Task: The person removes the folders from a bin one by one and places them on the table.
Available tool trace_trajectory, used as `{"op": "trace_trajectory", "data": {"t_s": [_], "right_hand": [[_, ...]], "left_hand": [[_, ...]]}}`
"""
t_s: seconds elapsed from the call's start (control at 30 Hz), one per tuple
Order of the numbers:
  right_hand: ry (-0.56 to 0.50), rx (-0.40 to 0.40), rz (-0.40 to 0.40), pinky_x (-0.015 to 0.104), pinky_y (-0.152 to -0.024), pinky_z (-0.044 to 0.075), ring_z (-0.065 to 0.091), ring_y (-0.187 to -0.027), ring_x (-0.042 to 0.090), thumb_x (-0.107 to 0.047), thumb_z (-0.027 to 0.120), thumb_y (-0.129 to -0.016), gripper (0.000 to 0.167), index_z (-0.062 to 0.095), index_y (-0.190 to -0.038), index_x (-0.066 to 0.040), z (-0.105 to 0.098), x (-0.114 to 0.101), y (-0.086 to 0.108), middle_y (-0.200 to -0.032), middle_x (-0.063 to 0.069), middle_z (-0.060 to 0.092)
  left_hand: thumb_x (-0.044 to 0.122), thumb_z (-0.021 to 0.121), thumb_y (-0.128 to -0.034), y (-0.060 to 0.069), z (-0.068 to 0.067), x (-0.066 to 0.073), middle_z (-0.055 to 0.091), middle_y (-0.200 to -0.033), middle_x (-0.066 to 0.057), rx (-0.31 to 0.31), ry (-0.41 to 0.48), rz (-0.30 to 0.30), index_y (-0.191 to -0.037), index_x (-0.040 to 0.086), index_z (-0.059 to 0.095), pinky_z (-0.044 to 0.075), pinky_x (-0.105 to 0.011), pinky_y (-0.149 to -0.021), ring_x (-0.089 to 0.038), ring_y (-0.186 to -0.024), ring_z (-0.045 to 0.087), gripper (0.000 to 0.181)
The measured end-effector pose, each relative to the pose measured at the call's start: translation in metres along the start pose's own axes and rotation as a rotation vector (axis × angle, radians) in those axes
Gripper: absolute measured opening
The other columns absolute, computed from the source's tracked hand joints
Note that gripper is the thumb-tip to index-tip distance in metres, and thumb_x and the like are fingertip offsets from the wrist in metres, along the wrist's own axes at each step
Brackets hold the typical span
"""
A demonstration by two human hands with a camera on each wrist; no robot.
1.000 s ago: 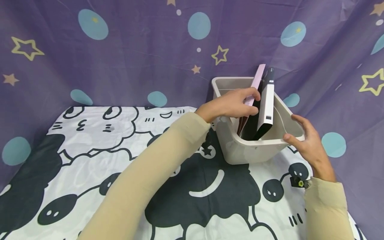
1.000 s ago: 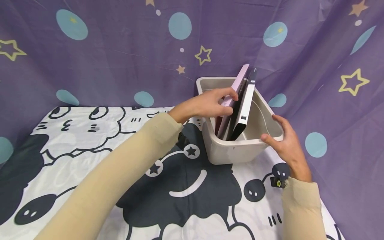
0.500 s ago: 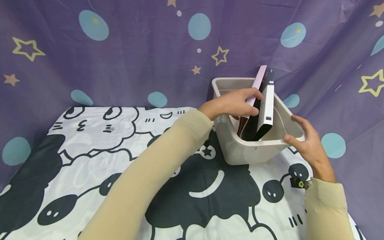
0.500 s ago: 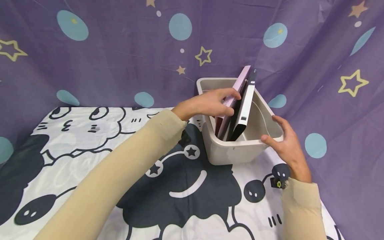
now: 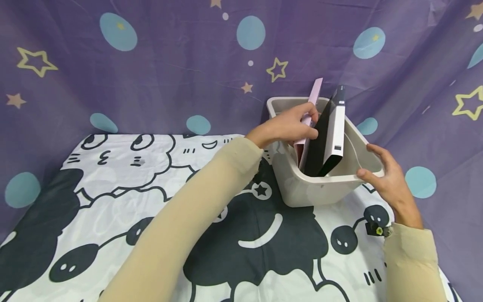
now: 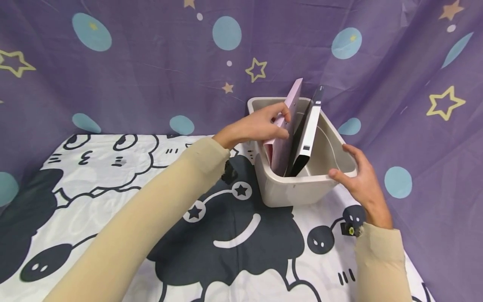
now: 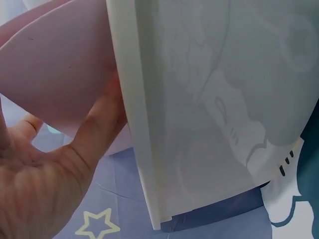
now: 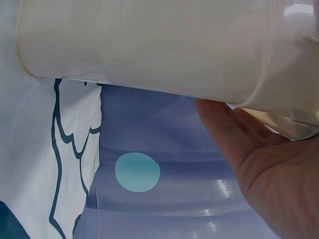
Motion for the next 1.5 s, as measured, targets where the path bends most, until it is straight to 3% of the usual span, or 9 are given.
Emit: {"op": "trace_trajectory", "data": {"t_s": [0.13, 0.4, 0.57, 0.8, 1.03, 1.27, 1.5], "right_hand": [[-0.003, -0.004, -0.001, 0.018, -0.079, 0.034, 0.043, -0.105, 0.014, -0.018, 0.071, -0.083, 0.071, 0.038, -0.146, -0.019, 0.0015, 0.0001, -0.0014, -0.131, 0.009, 0.044], [-0.012, -0.011, 0.002, 0.018, -0.080, 0.034, 0.044, -0.106, 0.014, -0.019, 0.070, -0.084, 0.071, 0.037, -0.147, -0.019, 0.0020, -0.0005, -0.0012, -0.131, 0.010, 0.044], [-0.020, -0.014, -0.002, 0.017, -0.080, 0.035, 0.044, -0.106, 0.014, -0.018, 0.070, -0.084, 0.071, 0.037, -0.147, -0.018, 0.0013, -0.0002, -0.0003, -0.132, 0.010, 0.044], [-0.004, 0.005, -0.011, 0.015, -0.077, 0.037, 0.047, -0.100, 0.010, -0.017, 0.071, -0.083, 0.073, 0.037, -0.147, -0.016, -0.0010, 0.0014, 0.0004, -0.124, 0.008, 0.048], [-0.013, 0.002, -0.021, 0.013, -0.077, 0.037, 0.048, -0.100, 0.008, -0.016, 0.072, -0.082, 0.074, 0.036, -0.147, -0.013, -0.0017, 0.0020, -0.0010, -0.124, 0.009, 0.049], [-0.019, 0.005, -0.042, 0.012, -0.077, 0.038, 0.049, -0.099, 0.007, -0.014, 0.072, -0.082, 0.074, 0.036, -0.146, -0.008, -0.0021, 0.0050, -0.0041, -0.124, 0.012, 0.050], [0.000, -0.002, -0.013, 0.013, -0.078, 0.036, 0.047, -0.102, 0.010, -0.017, 0.072, -0.083, 0.074, 0.036, -0.148, -0.015, -0.0022, 0.0024, -0.0021, -0.129, 0.016, 0.048]], "left_hand": [[0.012, 0.065, -0.0828, -0.0034, -0.0002, 0.0038, 0.052, -0.106, -0.007, 0.017, -0.089, -0.028, -0.108, 0.016, 0.048, 0.048, -0.028, -0.052, -0.018, -0.067, 0.055, 0.031], [0.012, 0.059, -0.0834, -0.0047, 0.0019, 0.0106, 0.050, -0.122, -0.004, 0.008, -0.195, -0.076, -0.132, 0.022, 0.046, 0.051, -0.028, -0.058, -0.018, -0.086, 0.057, 0.051], [0.019, 0.063, -0.0838, -0.0046, 0.0021, 0.0088, 0.053, -0.120, -0.003, 0.041, -0.233, -0.070, -0.126, 0.024, 0.048, 0.048, -0.025, -0.065, -0.018, -0.093, 0.055, 0.045], [0.012, 0.064, -0.0820, -0.0024, 0.0018, 0.0062, 0.052, -0.114, -0.004, 0.075, -0.135, -0.064, -0.118, 0.021, 0.050, 0.051, -0.028, -0.056, -0.021, -0.084, 0.058, 0.040], [0.005, 0.063, -0.0800, 0.0012, -0.0028, 0.0014, 0.050, -0.114, -0.007, 0.101, 0.009, -0.055, -0.116, 0.016, 0.050, 0.051, -0.028, -0.062, -0.021, -0.090, 0.056, 0.040], [0.010, 0.067, -0.0804, -0.0022, -0.0019, 0.0045, 0.052, -0.110, -0.006, 0.106, -0.063, -0.101, -0.110, 0.019, 0.046, 0.049, -0.028, -0.053, -0.020, -0.075, 0.057, 0.037], [0.006, 0.061, -0.0804, -0.0056, 0.0020, 0.0071, 0.047, -0.120, -0.004, 0.048, -0.071, -0.208, -0.130, 0.028, 0.044, 0.053, -0.034, -0.052, -0.021, -0.075, 0.059, 0.057]]}}
Point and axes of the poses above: each hand's wrist, its own y-axis away from the middle knuckle, its own z-axis out of the palm, x = y × z, the point moved 3 cm from there along -y, towards the middle knuckle
